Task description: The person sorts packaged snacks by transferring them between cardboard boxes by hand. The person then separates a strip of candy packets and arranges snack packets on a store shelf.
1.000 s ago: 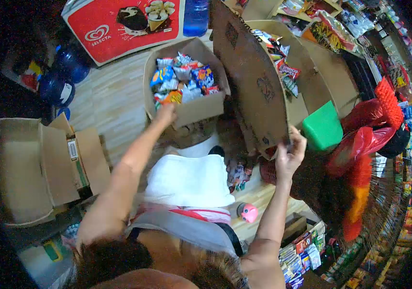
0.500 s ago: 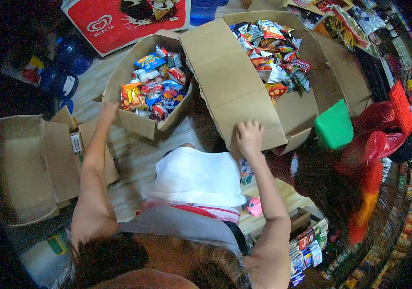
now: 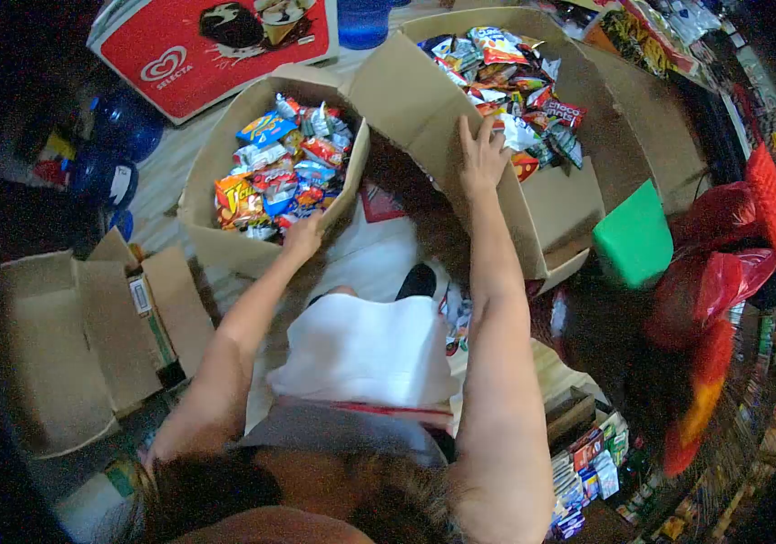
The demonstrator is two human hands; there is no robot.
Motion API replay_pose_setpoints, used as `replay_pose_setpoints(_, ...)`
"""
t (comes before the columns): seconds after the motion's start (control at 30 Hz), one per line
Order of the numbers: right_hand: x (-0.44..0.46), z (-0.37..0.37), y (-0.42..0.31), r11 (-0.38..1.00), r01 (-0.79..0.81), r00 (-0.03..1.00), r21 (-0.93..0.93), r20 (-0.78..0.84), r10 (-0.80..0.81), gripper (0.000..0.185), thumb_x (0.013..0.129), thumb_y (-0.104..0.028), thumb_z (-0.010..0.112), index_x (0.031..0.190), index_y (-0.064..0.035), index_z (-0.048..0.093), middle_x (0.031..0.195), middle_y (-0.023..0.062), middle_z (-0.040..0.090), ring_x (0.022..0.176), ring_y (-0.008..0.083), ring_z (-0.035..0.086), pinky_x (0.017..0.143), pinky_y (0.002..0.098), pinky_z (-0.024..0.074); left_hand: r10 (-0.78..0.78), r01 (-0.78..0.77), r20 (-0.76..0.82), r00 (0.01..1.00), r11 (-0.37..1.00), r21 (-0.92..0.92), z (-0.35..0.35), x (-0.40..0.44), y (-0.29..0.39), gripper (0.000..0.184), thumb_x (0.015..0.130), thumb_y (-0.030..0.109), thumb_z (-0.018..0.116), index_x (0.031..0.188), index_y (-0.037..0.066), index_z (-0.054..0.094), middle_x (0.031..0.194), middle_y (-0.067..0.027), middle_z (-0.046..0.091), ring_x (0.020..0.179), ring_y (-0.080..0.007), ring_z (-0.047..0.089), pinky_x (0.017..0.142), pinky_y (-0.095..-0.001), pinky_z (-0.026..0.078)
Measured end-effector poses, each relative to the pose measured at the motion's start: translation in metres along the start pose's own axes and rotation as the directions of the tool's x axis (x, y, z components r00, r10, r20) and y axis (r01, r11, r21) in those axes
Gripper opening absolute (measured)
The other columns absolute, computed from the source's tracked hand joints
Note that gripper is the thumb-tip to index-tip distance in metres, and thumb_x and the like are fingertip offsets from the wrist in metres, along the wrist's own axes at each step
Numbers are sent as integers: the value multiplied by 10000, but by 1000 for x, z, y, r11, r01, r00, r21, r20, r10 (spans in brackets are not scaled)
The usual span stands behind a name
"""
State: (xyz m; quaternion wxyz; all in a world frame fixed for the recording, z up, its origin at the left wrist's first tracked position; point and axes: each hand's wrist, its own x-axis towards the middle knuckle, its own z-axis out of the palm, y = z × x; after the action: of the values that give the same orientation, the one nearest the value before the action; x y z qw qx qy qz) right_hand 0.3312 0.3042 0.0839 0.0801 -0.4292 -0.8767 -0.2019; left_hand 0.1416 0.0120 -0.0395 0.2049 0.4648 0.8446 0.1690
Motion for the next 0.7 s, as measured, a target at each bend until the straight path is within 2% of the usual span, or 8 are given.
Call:
replay_pose_setpoints(0.07, 3, 1, 4, 999, -27, 999, -26, -27, 26, 840, 631, -122, 722, 1339, -355, 335, 1344, 130, 341, 1042, 311, 474, 803, 476, 407, -35, 35, -13, 999, 999, -26, -1, 13, -2, 345, 751, 93, 604, 1088, 49, 545, 874, -233, 620, 865, -389, 595, 745, -489, 459)
replay_pose_setpoints(0.2, 5, 3, 12, 999, -28, 999, 45, -29, 29, 826, 645, -89, 698, 1344, -356, 348, 1381, 134, 314, 1068, 309, 451, 812, 460, 401, 52, -56, -129, 990, 998, -26, -13, 35, 10, 347, 744, 25, 479, 1061, 81, 608, 860, -237, 628, 836, -381, 613, 746, -490, 469)
replay_pose_setpoints(0.23, 7, 12, 21, 1000, -9, 994, 13, -112, 11, 828, 645, -109, 705, 1348, -362, 349, 1374, 131, 332, 1067, 305, 454, 814, 458, 398, 8, -16, -151, 989, 999, -49, -16, 45, 4, 344, 739, 33, 492, 1059, 83, 608, 857, -232, 630, 828, -379, 616, 738, -483, 474)
replay_pose_setpoints(0.4, 16, 17, 37, 1000, -29, 999, -9, -35, 28, 799, 693, -101, 668, 1359, -384, 331, 1391, 107, 334, 1086, 299, 451, 834, 464, 391, -252, 222, -178, 951, 959, -173, -28, 55, -21, 359, 709, 82, 566, 1066, 90, 610, 848, -211, 641, 795, -364, 626, 704, -443, 495)
replay_pose_setpoints(0.47, 14, 23, 44, 999, -31, 998, -18, -51, 30, 753, 730, -85, 631, 1355, -387, 339, 1396, 88, 323, 1092, 298, 445, 838, 464, 390, -198, 124, -271, 942, 956, -266, -35, 55, -54, 421, 656, 146, 674, 1071, 99, 621, 841, -179, 661, 780, -300, 650, 694, -410, 505)
replay_pose_setpoints(0.53, 16, 28, 45, 999, -36, 998, 4, -48, 36, 711, 759, -82, 595, 1352, -385, 345, 1389, 78, 330, 1091, 299, 445, 840, 465, 390, -184, 141, -298, 937, 977, -160, -52, 64, -97, 415, 640, 133, 694, 1048, 86, 629, 847, -159, 670, 774, -281, 651, 702, -392, 509)
replay_pose_setpoints(0.63, 10, 21, 36, 999, -20, 996, 28, -91, 23, 622, 780, -99, 559, 1324, -355, 399, 1386, 79, 333, 1086, 294, 446, 818, 454, 404, -188, 111, -100, 977, 850, -516, -97, 56, -96, 378, 654, 90, 676, 1029, 76, 636, 860, -155, 673, 784, -290, 648, 714, -392, 510)
replay_pose_setpoints(0.7, 9, 19, 28, 999, -15, 993, 37, -117, 20, 589, 777, -112, 556, 1306, -339, 428, 1392, 81, 324, 1083, 295, 446, 803, 452, 412, -122, 34, -210, 970, 924, -381, -98, 49, -59, 372, 666, 62, 661, 1036, 63, 628, 849, -158, 670, 787, -303, 645, 719, -400, 507)
